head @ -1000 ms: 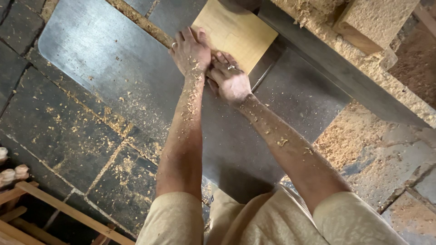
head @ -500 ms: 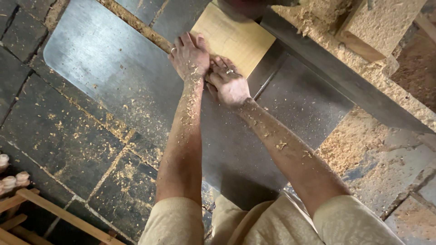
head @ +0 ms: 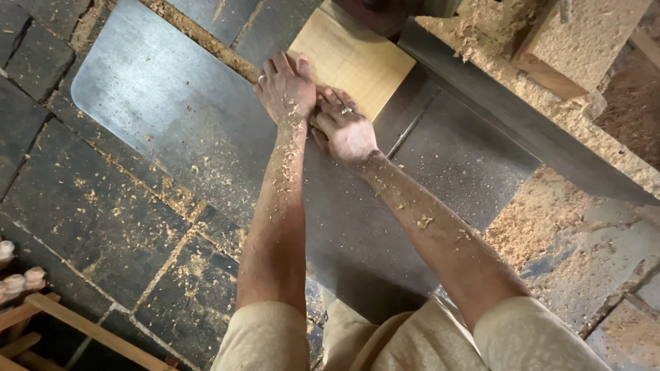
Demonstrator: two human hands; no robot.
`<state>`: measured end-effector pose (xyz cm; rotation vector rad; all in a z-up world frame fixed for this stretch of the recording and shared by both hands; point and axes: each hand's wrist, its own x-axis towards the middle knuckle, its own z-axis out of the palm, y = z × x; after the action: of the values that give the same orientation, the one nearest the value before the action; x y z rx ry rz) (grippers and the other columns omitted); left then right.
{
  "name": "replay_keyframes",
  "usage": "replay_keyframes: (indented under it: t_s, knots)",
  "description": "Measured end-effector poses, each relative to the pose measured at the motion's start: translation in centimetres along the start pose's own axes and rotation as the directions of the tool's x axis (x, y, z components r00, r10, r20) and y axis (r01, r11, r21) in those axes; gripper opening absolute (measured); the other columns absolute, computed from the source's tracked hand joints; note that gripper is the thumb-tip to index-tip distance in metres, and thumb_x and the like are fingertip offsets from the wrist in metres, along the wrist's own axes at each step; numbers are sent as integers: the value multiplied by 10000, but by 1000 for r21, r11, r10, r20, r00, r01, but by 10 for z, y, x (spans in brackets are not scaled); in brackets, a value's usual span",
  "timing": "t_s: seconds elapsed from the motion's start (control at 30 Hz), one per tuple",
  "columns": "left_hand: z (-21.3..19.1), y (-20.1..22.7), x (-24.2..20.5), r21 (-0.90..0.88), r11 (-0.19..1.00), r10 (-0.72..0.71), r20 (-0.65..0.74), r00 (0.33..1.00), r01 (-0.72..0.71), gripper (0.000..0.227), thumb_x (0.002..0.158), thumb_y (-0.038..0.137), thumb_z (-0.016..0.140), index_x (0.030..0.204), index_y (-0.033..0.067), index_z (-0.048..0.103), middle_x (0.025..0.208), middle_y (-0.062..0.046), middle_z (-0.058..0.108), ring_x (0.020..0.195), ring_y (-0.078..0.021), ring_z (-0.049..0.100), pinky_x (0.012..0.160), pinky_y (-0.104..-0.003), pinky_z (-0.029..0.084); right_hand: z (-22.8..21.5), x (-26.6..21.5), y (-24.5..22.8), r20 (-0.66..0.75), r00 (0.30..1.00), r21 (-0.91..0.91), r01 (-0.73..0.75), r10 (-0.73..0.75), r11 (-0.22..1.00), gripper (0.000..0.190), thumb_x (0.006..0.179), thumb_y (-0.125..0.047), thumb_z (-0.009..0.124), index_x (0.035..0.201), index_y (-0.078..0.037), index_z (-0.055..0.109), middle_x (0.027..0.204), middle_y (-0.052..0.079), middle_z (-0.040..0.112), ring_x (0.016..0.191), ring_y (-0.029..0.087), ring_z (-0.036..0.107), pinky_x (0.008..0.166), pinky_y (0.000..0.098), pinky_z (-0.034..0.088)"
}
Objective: The person uses a table saw to cut a rectangular wooden plank. They guide the wood through the spinning blade with both hands, flip the plank to cut the opposite side, and repeat the process to trim the edges.
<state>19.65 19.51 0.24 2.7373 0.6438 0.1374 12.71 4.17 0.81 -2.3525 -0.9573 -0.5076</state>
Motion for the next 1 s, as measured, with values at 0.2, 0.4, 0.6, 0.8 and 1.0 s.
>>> replay_keyframes:
  t_s: [0.2,0.4,0.6,0.8,1.0]
  knots:
    - [3,-5,8,2,1000,-11,39,999,10,619,1040,564,395,1425,89,495,1375,-171,561,1307,-381,533,1110,-533,369,7,3,0,-25,1000,-6,-6,5,1000,228,817,-173,854,987,-85,732,1297,181,715,1318,307,628,1185,459,460]
    - [6,-6,1,0,999,34,-60,998,-34,559,1017,533,472,1339,84,557,1290,-174,606,1224,-396,585,1040,-552,412,-5,4,-8,-51,999,44,-2,4,999,242,763,-119,828,975,-53,731,1255,198,723,1284,352,627,1136,468,490]
    - [3,0,-8,-33,999,1,-107,994,-5,551,1003,521,506,1315,72,575,1267,-182,621,1171,-408,599,1009,-558,424,-16,6,-6,-25,1000,42,6,-5,999,219,794,-106,817,990,-59,728,1247,164,709,1296,340,630,1139,460,515]
    - [3,-1,-1,-2,1000,13,-97,995,-13,552,997,529,499,1303,77,582,1287,-179,618,1229,-402,571,1029,-558,408,-3,3,-2,-31,999,70,-19,21,997,226,804,-143,828,999,-74,736,1277,174,706,1285,338,634,1086,431,529]
    - [14,-8,8,6,1000,-2,-39,999,3,574,1017,541,450,1349,84,553,1338,-174,595,1276,-385,553,1060,-550,399,7,2,1,-27,999,13,-30,31,999,203,820,-158,831,993,-103,741,1286,142,706,1319,350,624,1089,439,543]
